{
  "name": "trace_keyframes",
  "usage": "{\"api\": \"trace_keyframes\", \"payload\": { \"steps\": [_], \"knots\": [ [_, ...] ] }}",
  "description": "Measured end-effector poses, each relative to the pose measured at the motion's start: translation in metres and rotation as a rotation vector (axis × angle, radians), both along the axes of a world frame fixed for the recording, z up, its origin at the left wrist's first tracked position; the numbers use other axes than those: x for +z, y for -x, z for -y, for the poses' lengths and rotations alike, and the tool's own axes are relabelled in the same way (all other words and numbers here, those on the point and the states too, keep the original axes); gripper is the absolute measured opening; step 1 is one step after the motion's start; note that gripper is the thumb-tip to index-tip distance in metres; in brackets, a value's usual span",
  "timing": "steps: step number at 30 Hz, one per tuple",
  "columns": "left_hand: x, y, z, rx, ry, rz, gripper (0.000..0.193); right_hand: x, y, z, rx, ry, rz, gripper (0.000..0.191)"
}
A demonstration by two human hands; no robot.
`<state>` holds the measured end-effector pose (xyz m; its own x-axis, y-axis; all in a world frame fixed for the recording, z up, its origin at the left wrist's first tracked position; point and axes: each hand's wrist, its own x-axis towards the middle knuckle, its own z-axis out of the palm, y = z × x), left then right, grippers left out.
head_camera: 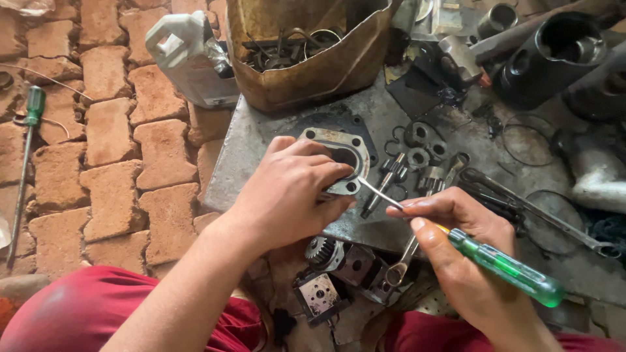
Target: The person sits on a brick floor and works on a metal engine component placed on a small table. They use a green-handled screwdriver to scrape and clean the inside of the component's central opening, then use a wrench to manipulate a small metal part within the same opening.
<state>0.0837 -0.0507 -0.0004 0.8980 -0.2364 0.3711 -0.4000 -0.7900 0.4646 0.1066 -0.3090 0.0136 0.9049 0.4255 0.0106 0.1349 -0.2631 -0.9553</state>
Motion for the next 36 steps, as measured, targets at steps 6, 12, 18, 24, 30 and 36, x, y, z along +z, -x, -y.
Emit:
{"api": "trace_keyframes", "payload": {
  "steps": [6, 12, 18, 24, 30, 36],
  "knots": [
    [-0.009, -0.004, 0.003, 0.024, 0.026, -0.024, 0.037, -0.013, 0.005, -0.004, -0.038, -0.215, -0.069, 0.013],
    [-0.01, -0.004, 0.001, 0.026, 0.052, -0.026, 0.037, -0.021, 0.017, -0.008, -0.055, -0.163, 0.025, 0.011],
    [-0.003, -0.004, 0.0, 0.016, 0.05, -0.024, 0.038, -0.019, 0.012, -0.003, -0.069, -0.163, -0.021, 0.012],
    [-0.001, -0.004, -0.004, 0.119, 0.02, 0.047, 0.062, -0.009, 0.003, -0.003, -0.089, -0.116, -0.021, 0.017],
    [-0.014, -0.005, 0.02, 0.339, 0.003, -0.074, 0.115, -0.002, -0.012, -0.006, -0.214, -0.04, -0.033, 0.019],
    [-0.006, -0.014, 0.002, 0.139, -0.042, -0.315, 0.111, 0.0, -0.024, -0.003, -0.142, -0.187, -0.032, 0.013]
  ]
}}
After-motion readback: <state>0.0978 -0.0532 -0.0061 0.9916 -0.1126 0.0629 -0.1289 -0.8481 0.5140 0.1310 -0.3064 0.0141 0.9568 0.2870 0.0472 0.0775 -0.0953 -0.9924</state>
